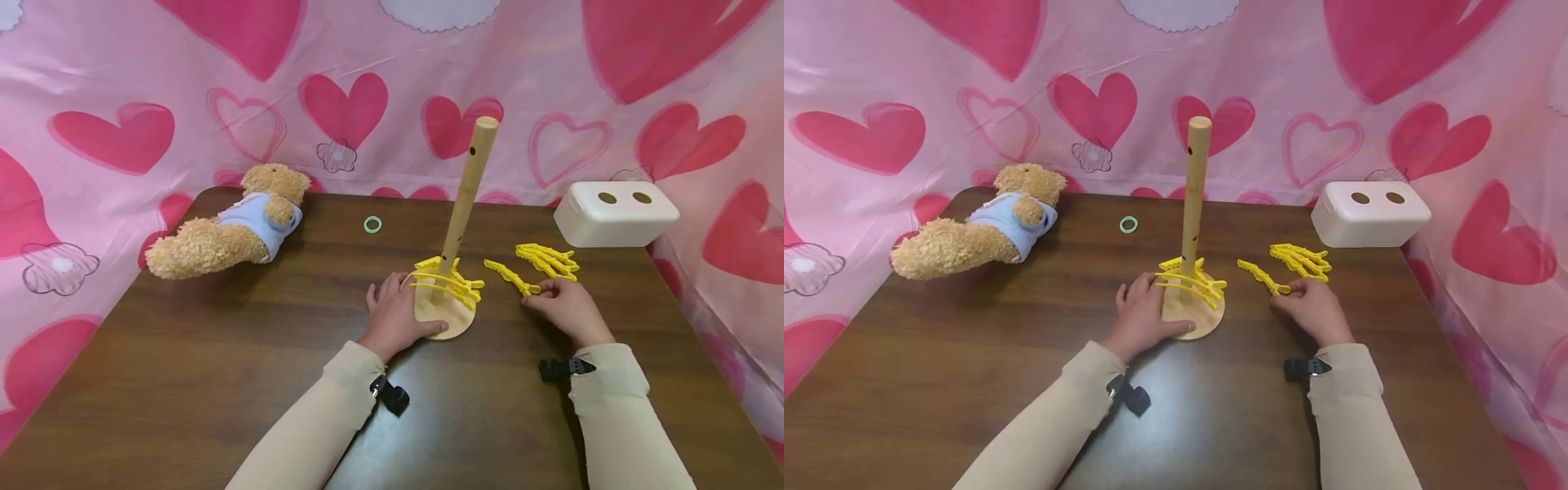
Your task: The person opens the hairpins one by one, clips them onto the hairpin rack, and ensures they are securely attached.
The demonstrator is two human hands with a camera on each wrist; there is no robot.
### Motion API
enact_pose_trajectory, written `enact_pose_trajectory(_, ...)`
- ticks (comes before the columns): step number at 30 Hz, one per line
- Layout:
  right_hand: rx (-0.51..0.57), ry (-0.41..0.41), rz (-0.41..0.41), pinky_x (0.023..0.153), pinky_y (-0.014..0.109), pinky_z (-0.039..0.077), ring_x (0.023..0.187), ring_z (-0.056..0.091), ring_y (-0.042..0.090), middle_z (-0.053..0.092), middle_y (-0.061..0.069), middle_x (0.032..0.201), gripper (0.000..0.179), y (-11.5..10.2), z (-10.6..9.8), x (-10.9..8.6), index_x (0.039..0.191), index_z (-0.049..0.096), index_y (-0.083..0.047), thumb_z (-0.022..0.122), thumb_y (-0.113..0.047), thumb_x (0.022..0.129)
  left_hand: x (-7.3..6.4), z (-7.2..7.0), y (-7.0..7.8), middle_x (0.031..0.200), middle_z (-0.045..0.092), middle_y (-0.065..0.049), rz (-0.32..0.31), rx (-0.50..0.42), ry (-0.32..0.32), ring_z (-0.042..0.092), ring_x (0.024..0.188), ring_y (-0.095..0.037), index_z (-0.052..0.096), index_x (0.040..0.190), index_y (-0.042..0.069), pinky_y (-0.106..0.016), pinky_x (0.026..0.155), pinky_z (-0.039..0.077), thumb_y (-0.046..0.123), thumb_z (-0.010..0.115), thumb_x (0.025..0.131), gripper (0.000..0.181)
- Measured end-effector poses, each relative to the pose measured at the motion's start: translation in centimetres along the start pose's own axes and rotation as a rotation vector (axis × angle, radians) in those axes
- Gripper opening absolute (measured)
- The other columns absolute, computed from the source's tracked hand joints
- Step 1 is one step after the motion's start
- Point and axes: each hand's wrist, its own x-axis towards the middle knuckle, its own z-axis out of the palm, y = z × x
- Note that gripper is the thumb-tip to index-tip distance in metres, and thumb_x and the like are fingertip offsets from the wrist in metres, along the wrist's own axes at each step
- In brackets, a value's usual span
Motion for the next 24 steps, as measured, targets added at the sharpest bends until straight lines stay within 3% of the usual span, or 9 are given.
enact_pose_trajectory(4, 0.167, 0.156, -0.077, 0.071, 0.026, 0.051, 0.086, 0.057, 0.028, 0.061, 0.017, 0.108, 0.057, -0.5, 0.6, -0.5, 0.126, 0.057, 0.0, 0.068, -0.046, 0.094, -0.1, 0.2, -0.2, 0.15, 0.041, -0.006, 0.0, 0.013, -0.002, 0.029, 0.143, -0.024, 0.048, 0.147, 0.013, -0.063, 0.116, 0.009, 0.073, 0.077, 0.07, 0.101)
enact_pose_trajectory(8, 0.257, 0.264, -0.188, 0.065, 0.022, 0.05, 0.085, 0.054, 0.024, 0.062, 0.011, 0.101, 0.049, -1.0, 0.9, -0.8, 0.12, 0.063, -0.003, 0.072, -0.042, 0.092, -0.1, 0.3, -0.3, 0.151, 0.041, -0.007, 0.007, 0.019, 0.004, 0.028, 0.144, -0.023, 0.048, 0.147, 0.013, -0.063, 0.115, 0.009, 0.072, 0.076, 0.07, 0.101)
enact_pose_trajectory(15, 0.287, 0.295, -0.292, 0.066, 0.018, 0.052, 0.082, 0.055, 0.02, 0.066, 0.0, 0.095, 0.039, -1.5, 0.6, -1.8, 0.114, 0.069, -0.006, 0.078, -0.034, 0.089, -0.1, 0.3, -0.2, 0.152, 0.04, -0.008, 0.018, 0.01, 0.008, 0.026, 0.146, -0.026, 0.047, 0.149, 0.014, -0.063, 0.116, 0.009, 0.072, 0.077, 0.071, 0.101)
enact_pose_trajectory(24, 0.326, 0.333, -0.398, 0.064, 0.017, 0.052, 0.074, 0.057, 0.018, 0.067, 0.0, 0.09, 0.032, -3.1, -0.4, -3.5, 0.109, 0.07, -0.001, 0.082, -0.021, 0.086, -0.2, 0.1, 0.1, 0.147, 0.044, -0.007, 0.029, 0.013, 0.02, 0.033, 0.14, -0.023, 0.049, 0.147, 0.016, -0.063, 0.115, 0.011, 0.071, 0.078, 0.07, 0.099)
